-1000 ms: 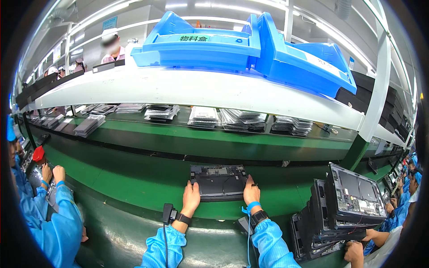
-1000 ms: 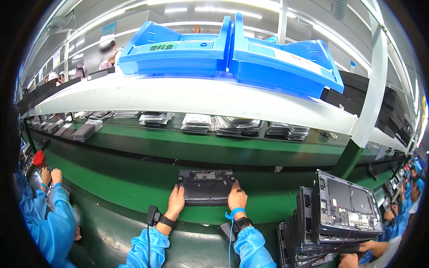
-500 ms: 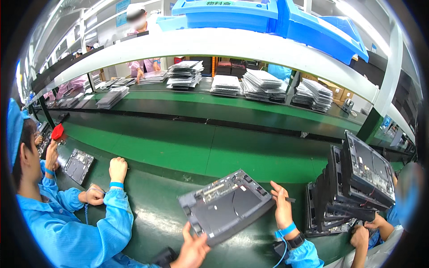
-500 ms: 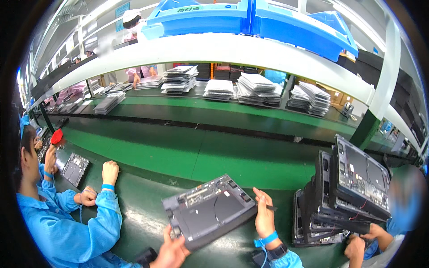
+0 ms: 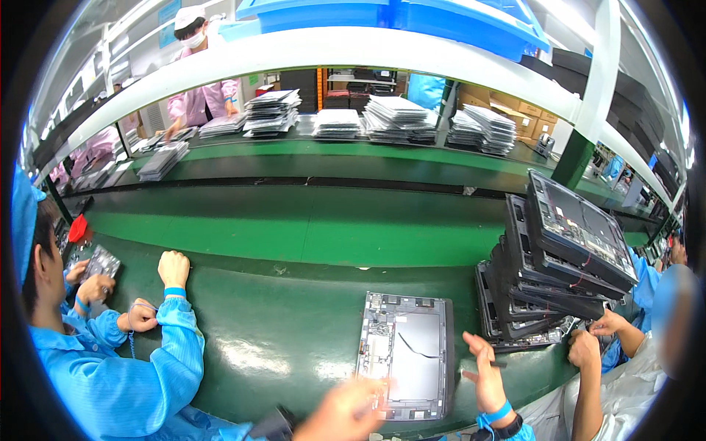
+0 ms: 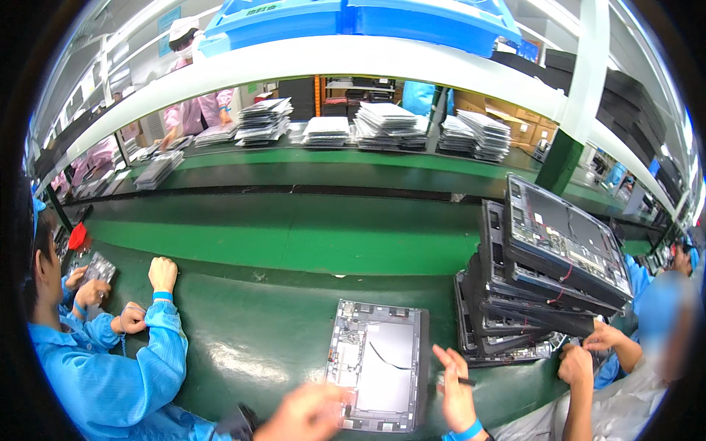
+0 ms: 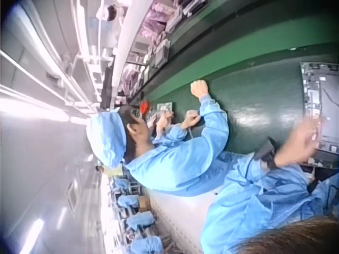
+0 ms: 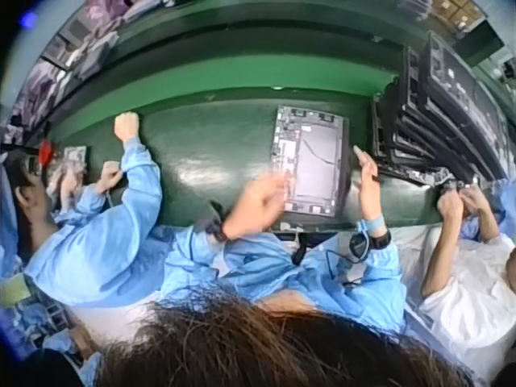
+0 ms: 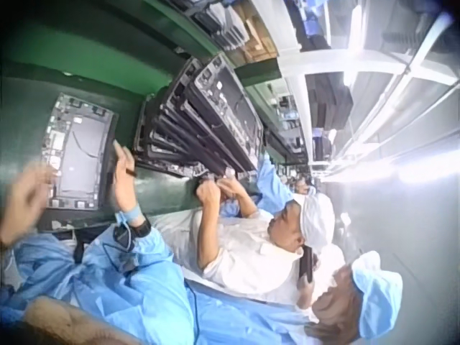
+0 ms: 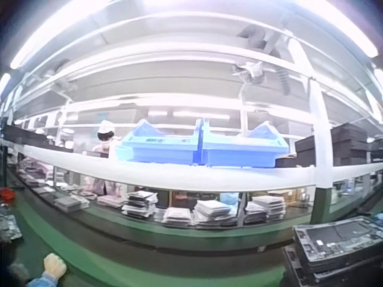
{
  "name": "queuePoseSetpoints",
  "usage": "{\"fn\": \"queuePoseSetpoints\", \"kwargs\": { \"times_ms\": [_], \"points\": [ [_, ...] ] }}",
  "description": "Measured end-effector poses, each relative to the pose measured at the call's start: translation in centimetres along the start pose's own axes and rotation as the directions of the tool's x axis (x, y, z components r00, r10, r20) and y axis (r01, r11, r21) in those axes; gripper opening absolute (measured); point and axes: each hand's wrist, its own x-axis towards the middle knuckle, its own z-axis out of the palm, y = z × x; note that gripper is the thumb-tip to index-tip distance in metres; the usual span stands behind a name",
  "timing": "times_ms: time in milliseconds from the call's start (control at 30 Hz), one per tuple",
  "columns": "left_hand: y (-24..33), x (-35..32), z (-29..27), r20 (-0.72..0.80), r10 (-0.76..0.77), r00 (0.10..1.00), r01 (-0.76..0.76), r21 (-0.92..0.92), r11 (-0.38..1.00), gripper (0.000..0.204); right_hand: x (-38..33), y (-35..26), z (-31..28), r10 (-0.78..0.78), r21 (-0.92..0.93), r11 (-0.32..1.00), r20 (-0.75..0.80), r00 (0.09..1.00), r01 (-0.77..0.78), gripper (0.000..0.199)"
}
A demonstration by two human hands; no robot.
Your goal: Assembling internal electronic components, batteries, and ribbon cables into tablet computer frames on a production line.
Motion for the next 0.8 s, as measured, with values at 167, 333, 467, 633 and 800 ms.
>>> {"fn": "queuePoseSetpoints", "kwargs": {
  "times_ms": [167, 333, 467, 633, 800],
  "points": [
    [-11.0, 12.2, -5.8, -0.303, -0.139, 0.943, 0.202, 0.185, 0.962, 0.060, -5.5, 1.6, 0.7, 0.074, 0.041, 0.996, 0.035, 0.997, -0.076, 0.069],
    [-12.1, 16.8, -4.7, 0.115, -0.222, 0.968, 0.208, 0.127, 0.970, 0.046, -6.8, 3.9, 2.1, 0.014, -0.013, 1.000, -0.044, 0.999, -0.015, 0.073],
    [-12.1, 14.8, -3.7, 0.052, -0.136, 0.989, 0.111, 0.333, 0.936, 0.044, -6.3, 3.7, 2.8, -0.056, -0.023, 0.998, -0.114, 0.992, 0.054, 0.069],
    [-9.4, 10.7, -8.1, 0.117, -0.429, 0.895, 0.350, 0.409, 0.842, 0.054, -3.9, 3.6, 4.8, -0.161, -0.056, 0.987, -0.192, 0.968, 0.153, 0.065],
    [-8.1, 2.9, -9.1, 0.056, -0.741, 0.670, 0.647, 0.446, 0.619, 0.063, 3.7, 0.9, 4.6, -0.175, 0.077, 0.982, -0.006, 0.985, 0.175, 0.069]
  ]
}}
